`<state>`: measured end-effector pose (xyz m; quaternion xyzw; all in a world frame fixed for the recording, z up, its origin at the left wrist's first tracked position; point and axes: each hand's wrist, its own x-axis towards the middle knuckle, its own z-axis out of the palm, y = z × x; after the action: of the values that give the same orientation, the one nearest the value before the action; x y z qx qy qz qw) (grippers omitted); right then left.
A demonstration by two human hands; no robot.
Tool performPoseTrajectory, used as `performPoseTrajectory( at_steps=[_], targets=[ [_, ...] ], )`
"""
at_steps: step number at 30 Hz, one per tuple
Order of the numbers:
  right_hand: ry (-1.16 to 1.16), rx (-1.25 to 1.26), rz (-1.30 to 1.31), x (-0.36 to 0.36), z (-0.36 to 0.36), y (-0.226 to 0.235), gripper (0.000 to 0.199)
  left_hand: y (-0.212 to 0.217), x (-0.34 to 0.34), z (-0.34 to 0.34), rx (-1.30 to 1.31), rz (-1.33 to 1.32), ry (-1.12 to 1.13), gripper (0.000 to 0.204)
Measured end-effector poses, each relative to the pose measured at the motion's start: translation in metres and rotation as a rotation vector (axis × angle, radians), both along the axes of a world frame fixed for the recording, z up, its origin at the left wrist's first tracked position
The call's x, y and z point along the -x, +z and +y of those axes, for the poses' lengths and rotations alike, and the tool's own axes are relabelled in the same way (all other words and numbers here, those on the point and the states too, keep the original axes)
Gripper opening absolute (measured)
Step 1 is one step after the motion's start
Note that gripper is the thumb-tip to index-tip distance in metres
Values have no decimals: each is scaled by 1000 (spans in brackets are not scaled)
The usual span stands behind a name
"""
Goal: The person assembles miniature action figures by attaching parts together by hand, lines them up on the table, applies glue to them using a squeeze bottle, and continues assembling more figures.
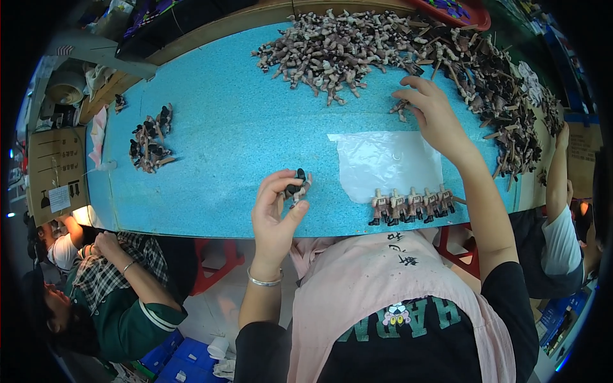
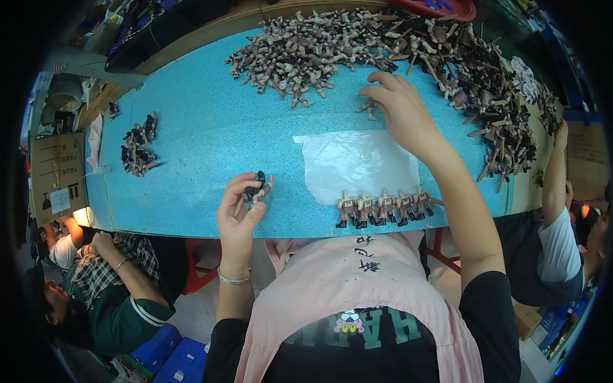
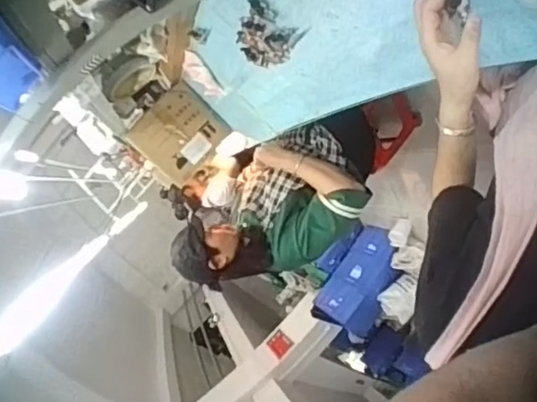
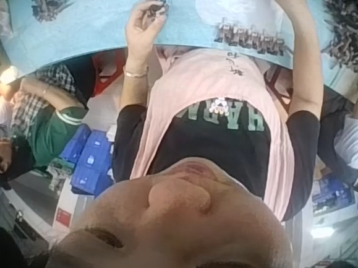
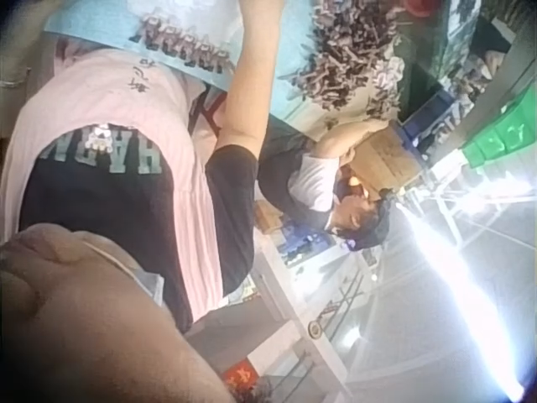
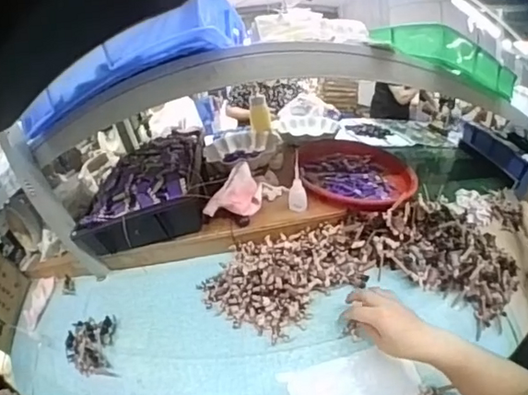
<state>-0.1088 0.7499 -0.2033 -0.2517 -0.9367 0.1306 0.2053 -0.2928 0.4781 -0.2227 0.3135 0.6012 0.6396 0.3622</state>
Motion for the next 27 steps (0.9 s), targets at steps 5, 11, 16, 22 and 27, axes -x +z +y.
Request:
performPoseTrajectory(
  at_steps=[5,11,16,22,27],
  targets=[
    [63,83,-202,-3,10,-4,21,2,65,5,263,1083,202,37],
    [-22,487,-8,-15,-12,-3,18,3,59,8,263,1282,361,38],
    [9,526,-10,-33,-47,-4,19,2,-38,27,49,873,-397,58],
    [41,395,-12,-37,-54,-8,17,-12,-68,33,-26,896,-514,66],
    [-86,647,74,-36,-56,-1,13,-17,-69,31,-48,870,-467,63]
  ],
)
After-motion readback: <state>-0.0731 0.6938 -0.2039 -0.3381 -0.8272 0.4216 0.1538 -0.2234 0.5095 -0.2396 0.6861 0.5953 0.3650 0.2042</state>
